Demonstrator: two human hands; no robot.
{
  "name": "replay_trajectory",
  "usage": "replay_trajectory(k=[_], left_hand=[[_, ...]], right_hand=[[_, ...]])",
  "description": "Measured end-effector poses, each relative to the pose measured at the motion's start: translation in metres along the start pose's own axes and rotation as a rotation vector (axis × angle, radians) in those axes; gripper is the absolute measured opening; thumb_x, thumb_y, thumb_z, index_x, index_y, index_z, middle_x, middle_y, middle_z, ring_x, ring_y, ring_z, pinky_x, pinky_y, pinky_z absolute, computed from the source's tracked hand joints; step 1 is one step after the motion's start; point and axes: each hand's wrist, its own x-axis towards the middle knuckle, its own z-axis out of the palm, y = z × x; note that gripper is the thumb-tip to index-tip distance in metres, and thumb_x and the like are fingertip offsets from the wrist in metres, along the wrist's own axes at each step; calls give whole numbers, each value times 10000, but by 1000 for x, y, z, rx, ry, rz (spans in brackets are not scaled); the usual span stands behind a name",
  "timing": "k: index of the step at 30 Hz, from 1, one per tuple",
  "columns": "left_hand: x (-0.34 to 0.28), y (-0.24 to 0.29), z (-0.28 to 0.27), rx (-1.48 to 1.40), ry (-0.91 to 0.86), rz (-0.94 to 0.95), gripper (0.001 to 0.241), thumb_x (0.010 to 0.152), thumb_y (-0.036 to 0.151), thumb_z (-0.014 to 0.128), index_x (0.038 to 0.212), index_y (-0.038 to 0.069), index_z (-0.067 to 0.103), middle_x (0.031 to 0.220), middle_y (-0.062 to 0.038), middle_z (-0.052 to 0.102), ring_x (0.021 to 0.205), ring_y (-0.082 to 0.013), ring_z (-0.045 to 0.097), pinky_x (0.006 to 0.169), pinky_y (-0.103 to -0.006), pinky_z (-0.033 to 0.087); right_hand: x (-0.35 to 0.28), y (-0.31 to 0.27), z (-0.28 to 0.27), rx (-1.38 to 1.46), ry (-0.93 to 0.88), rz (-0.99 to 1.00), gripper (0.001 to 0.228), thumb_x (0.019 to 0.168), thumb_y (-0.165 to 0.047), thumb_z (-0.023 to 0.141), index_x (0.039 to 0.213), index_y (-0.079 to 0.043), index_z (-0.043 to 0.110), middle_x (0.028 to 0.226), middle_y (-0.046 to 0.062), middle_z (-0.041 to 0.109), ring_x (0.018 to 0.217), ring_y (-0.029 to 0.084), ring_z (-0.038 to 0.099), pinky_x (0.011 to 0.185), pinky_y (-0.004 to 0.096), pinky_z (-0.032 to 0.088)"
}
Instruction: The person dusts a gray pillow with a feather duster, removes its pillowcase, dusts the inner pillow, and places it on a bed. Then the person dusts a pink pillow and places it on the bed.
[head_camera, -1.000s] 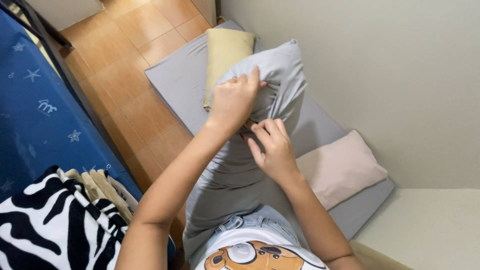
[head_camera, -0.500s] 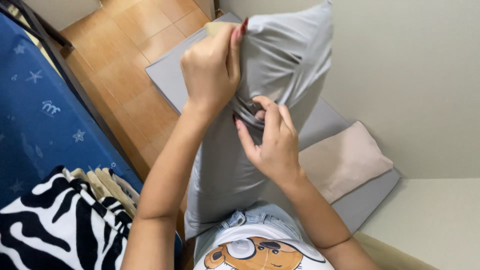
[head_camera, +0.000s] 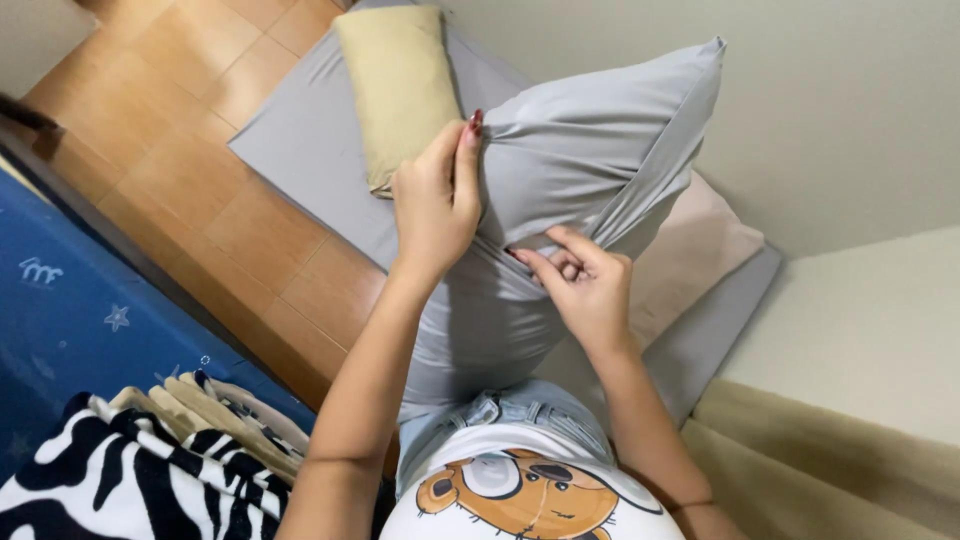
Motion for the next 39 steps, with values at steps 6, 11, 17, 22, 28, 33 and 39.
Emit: replay_trajectory(k=[6,11,17,22,28,33,39], left_hand=[[24,1,22,-85,-212,14,210,1087,209,539,1048,58,680,652,-187,560,527,-348,554,521,-413,404],[41,9,20,-108,-309,114,214,1095,214,547,1039,64,689,661,-176,575,567,-345,593,528,-400,422],[36,31,23,-117,-341,149,240,1103,193,556,963,30,663,620,-190,510,524,-360,526,523,-425,375],[41,37,21,-189,-433,197,214,1094,183,548,998,30,663,637,-179,538,521,-341,554,513,-412,400],[33,55,10,-149,-441,424,254,994,265,701,1032,25,628,762,-172,659,697,-342,678,622,-421,514],[22,51,15,-77,-440,468,252,961,184,738,1095,4,625,744,-160,641,737,-354,662,699,-452,507],[24,40,18,53,-347,582,163,1002,131,683,949,33,564,748,-140,615,749,-371,641,723,-482,507]], right_hand=[[13,-10,-6,-311,251,-450,268,848,17,863,1079,56,731,887,104,659,726,161,552,675,272,471],[18,2,-23,-500,243,-584,222,876,-11,797,1085,25,732,1074,164,627,1016,333,570,950,422,469],[11,19,-46,-712,101,-519,519,893,-196,763,1343,9,607,1409,282,484,1373,509,380,1218,607,227],[23,9,-64,-815,-41,-416,791,850,-327,800,1480,34,484,1532,338,389,1451,537,300,1214,642,163],[34,13,-55,-796,28,-415,818,701,-327,842,1373,35,547,1402,299,504,1347,489,428,1157,609,264],[39,-30,-42,-691,62,-564,624,741,-270,828,1251,15,610,1221,250,610,1149,457,581,1035,536,439],[41,-16,-41,-754,111,-536,432,717,-236,815,1066,-9,699,1018,204,665,985,412,626,951,497,473]])
